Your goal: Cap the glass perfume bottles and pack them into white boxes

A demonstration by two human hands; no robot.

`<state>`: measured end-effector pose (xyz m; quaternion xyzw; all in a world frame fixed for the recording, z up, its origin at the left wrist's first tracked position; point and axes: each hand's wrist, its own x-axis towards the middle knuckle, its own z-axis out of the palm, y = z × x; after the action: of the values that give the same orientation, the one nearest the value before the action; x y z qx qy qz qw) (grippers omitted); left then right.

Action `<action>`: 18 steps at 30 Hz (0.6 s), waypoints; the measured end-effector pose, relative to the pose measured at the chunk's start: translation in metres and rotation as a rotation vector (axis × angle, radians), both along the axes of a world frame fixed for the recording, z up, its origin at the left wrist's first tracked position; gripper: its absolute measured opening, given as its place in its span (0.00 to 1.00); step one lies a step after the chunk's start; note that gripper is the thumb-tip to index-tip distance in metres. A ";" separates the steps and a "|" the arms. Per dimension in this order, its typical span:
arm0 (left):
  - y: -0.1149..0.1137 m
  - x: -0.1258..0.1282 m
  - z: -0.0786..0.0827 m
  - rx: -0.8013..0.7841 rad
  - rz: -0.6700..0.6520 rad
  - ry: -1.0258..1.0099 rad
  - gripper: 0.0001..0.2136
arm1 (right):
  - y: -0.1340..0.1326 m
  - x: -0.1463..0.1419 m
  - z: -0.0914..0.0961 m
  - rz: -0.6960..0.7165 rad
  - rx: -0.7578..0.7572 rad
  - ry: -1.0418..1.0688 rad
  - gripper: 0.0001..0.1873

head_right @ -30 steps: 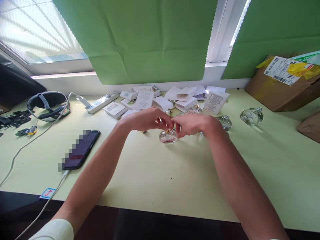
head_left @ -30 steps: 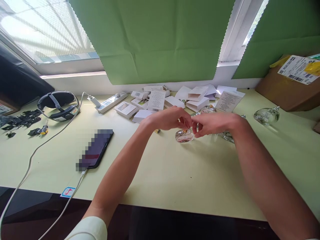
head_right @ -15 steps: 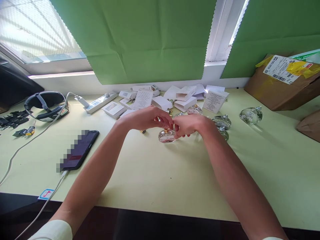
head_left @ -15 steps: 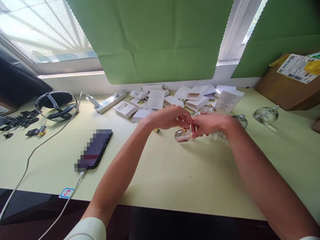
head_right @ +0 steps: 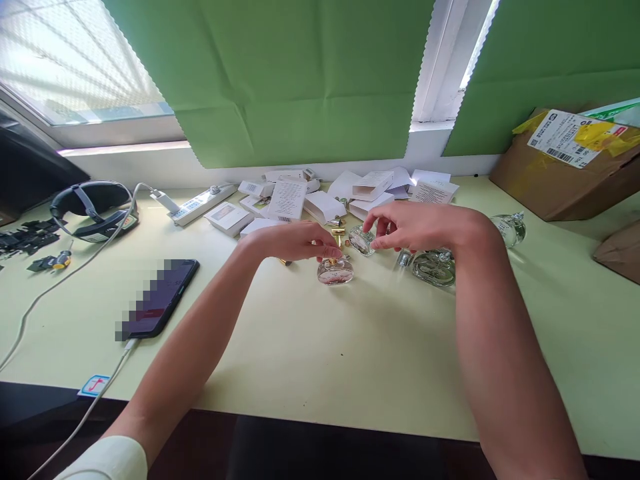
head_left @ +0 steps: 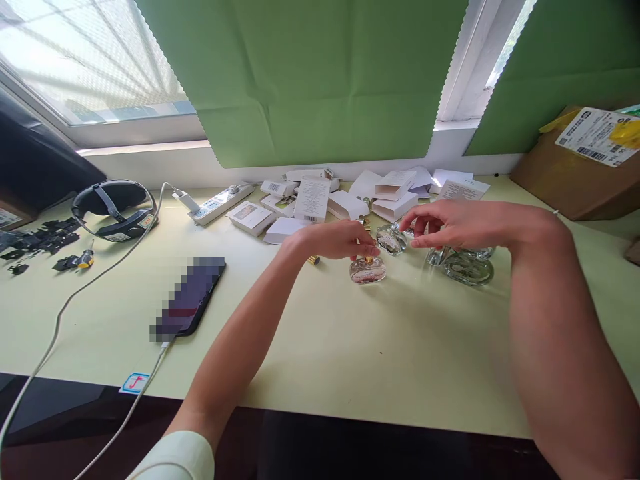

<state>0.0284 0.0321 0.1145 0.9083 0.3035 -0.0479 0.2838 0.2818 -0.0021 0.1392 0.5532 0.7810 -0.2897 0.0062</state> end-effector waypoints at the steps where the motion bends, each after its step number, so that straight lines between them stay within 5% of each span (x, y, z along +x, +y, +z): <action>1: 0.000 0.000 0.000 -0.030 0.009 0.014 0.19 | 0.000 0.000 0.000 0.002 0.005 0.001 0.27; 18: 0.006 0.000 -0.006 -0.292 0.015 -0.003 0.22 | -0.003 -0.002 0.002 -0.061 -0.044 0.049 0.29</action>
<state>0.0283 0.0378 0.1082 0.8550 0.2998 -0.0880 0.4139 0.2795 -0.0049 0.1411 0.5691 0.7572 -0.3206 -0.0095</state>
